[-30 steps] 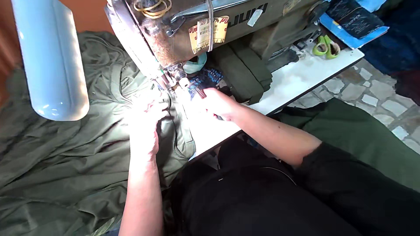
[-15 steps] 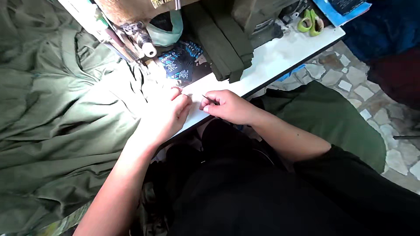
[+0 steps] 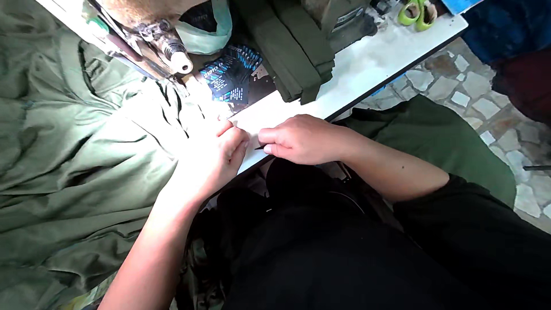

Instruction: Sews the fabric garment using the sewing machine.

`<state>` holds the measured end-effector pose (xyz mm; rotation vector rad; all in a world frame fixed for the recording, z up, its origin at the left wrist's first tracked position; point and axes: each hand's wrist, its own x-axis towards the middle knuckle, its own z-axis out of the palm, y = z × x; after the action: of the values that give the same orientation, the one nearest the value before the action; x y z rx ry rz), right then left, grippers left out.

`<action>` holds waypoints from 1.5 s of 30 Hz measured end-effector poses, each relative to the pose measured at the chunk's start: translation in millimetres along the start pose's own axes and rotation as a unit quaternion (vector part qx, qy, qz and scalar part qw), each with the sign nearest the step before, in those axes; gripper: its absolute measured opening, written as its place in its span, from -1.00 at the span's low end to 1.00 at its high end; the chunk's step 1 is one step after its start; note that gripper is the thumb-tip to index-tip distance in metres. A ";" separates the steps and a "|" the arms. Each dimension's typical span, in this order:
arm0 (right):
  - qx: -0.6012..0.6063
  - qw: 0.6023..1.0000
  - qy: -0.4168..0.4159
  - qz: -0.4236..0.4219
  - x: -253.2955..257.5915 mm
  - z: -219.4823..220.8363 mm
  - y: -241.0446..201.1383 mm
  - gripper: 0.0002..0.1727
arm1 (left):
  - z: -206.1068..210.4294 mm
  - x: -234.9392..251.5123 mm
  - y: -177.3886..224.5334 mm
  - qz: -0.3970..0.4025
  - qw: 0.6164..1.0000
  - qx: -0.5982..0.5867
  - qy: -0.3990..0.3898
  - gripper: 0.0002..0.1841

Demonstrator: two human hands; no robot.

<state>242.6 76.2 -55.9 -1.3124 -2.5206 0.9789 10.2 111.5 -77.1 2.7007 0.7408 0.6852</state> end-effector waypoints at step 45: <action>-0.115 0.981 0.154 -0.031 57.7 25.4 16.4 -0.80 | -29.7 -5.9 -38.0 -0.340 0.935 0.079 0.064 -0.69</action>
<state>208.5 115.2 -95.3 -1.3151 -2.4665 0.4398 -25.0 143.7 -67.6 2.2829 1.7066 0.6346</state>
